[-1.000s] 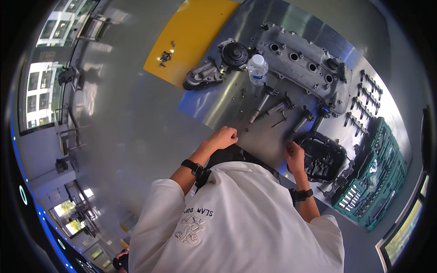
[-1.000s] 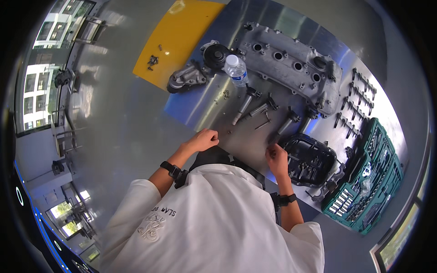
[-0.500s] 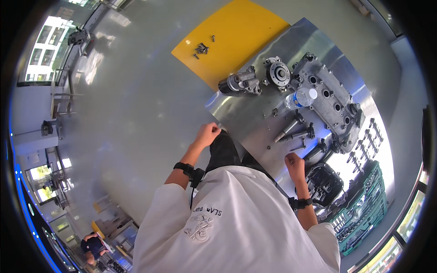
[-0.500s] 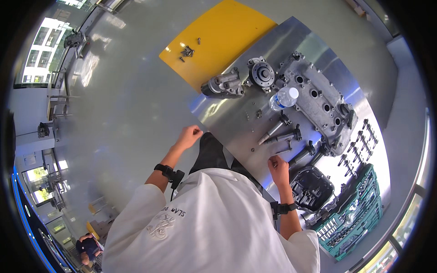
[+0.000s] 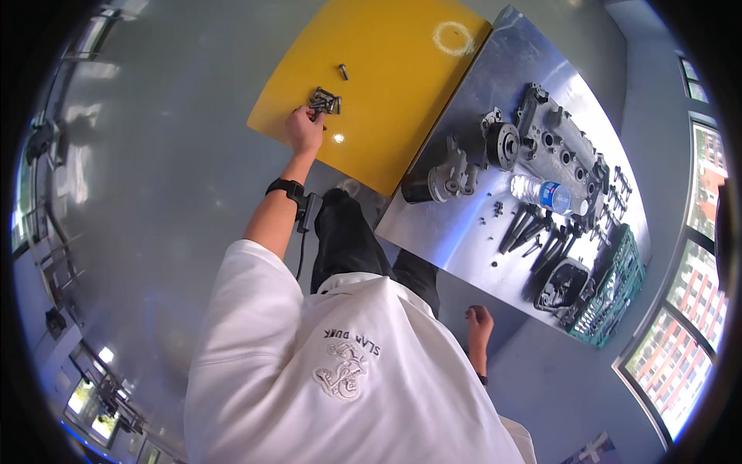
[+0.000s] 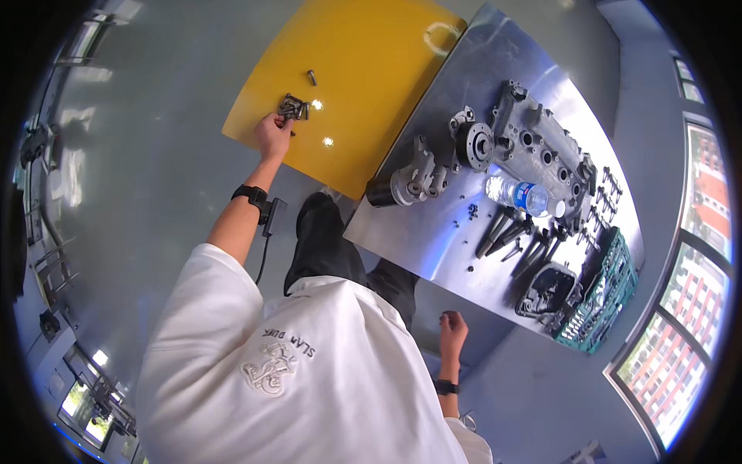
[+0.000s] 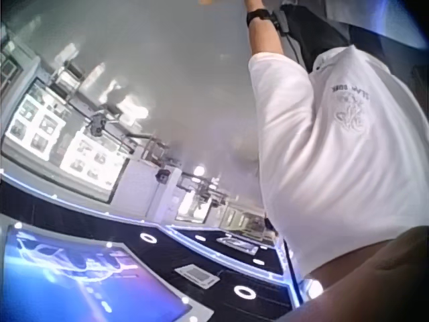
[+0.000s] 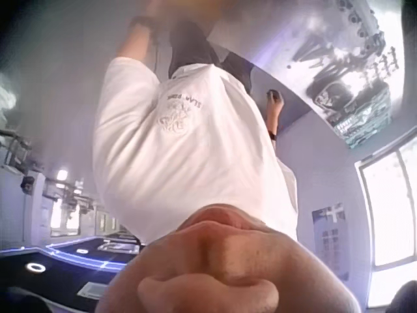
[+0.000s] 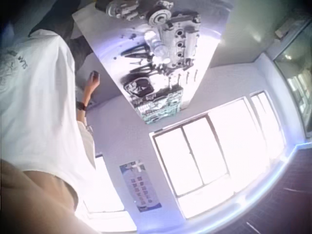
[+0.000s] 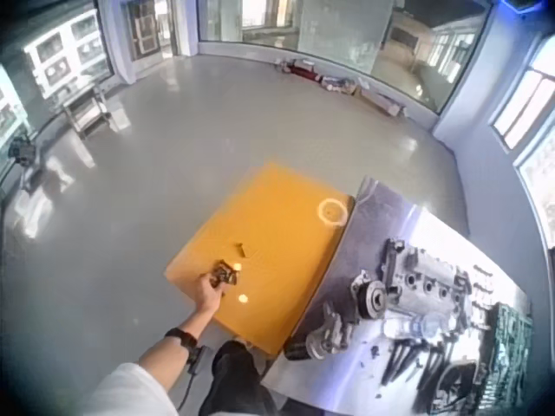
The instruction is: Assembling components of a car engine, including the alternator and pulleys.
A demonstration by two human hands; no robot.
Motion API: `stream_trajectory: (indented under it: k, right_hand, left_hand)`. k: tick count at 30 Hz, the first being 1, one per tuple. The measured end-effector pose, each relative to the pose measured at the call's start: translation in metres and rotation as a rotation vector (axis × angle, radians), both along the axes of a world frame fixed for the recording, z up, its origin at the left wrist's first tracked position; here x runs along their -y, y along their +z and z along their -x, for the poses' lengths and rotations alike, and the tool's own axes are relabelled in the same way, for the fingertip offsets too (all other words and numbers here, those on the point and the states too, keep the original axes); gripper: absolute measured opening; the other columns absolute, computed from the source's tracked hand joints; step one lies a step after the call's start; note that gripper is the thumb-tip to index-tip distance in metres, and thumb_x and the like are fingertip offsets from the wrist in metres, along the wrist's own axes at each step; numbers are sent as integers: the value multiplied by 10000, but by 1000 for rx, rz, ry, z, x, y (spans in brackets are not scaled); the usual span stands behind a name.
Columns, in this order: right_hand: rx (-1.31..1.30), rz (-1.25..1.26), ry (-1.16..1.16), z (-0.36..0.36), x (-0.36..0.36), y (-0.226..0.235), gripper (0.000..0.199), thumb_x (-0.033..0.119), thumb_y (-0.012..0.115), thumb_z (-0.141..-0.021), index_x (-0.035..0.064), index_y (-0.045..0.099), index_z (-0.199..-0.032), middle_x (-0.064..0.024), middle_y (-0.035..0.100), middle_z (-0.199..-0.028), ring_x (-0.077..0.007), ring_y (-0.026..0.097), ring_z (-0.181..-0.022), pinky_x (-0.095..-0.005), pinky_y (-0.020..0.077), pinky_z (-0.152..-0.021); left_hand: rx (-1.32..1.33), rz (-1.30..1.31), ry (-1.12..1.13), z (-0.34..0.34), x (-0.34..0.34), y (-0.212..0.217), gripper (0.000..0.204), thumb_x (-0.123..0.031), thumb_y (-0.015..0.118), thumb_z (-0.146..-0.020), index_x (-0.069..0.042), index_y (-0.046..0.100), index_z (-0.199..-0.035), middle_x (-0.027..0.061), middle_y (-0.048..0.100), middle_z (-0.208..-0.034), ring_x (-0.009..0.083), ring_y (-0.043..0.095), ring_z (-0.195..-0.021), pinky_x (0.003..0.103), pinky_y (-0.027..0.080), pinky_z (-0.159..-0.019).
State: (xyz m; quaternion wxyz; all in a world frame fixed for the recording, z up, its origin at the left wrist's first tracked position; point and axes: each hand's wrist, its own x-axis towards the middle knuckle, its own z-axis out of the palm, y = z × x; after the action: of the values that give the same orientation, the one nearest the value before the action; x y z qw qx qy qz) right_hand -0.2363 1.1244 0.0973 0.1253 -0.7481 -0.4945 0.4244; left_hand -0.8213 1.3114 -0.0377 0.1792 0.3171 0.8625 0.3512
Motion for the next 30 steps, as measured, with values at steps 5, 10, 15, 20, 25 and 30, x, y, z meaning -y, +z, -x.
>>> stream_trajectory:
  k: [5, 10, 15, 20, 25, 30]
  right_hand:
    - [48, 255, 85, 86, 40, 26, 131, 60, 591, -890, -49, 654, -925, -88, 671, -756, -132, 628, -697, -263, 489, -650]
    - [-59, 114, 239, 203, -38, 32, 129, 70, 579, -910, -34, 648, -941, -70, 667, -784, -111, 608, -710, -264, 486, -656]
    - [-292, -160, 335, 316, -106, 49, 206, 38, 627, -878, -2, 621, -1080, -45, 647, -856, -126, 609, -734, -268, 491, -688]
    - [-511, -140, 495, 359, -117, 55, 297, 87, 648, -880, 14, 600, -1163, -74, 648, -853, -172, 605, -717, -292, 494, -669]
    - [-519, -48, 544, 376, -106, 22, 293, 115, 657, -887, 4, 609, -1154, -112, 660, -790, -192, 605, -664, -324, 497, -659]
    - [-325, -204, 440, 410, -160, -39, 277, 145, 660, -880, -17, 635, -1103, -167, 670, -771, -267, 644, -679, -352, 501, -664]
  left_hand:
    - [273, -241, -112, 5, 23, 5, 160, -76, 711, -870, 41, 679, -974, 71, 692, -819, 132, 667, -733, 267, 515, -671]
    - [790, -302, -35, 10, 35, 34, 154, -63, 673, -902, 13, 665, -1036, 72, 689, -896, 143, 670, -767, 266, 530, -704]
    - [1385, -201, -268, -12, 56, 97, 218, -76, 704, -881, -17, 621, -1074, 30, 657, -939, 155, 668, -791, 265, 538, -698]
    - [1643, 15, -562, -31, 84, 131, 320, -141, 740, -865, -67, 559, -1119, -11, 598, -1003, 124, 655, -856, 272, 557, -763]
    - [1447, 45, -489, -24, 100, 115, 329, -177, 767, -845, -57, 567, -1077, 2, 600, -921, 106, 639, -853, 276, 552, -779]
    - [439, -30, -512, 28, 63, 81, 259, -101, 735, -847, -11, 583, -1036, 49, 618, -897, 139, 637, -843, 298, 525, -759]
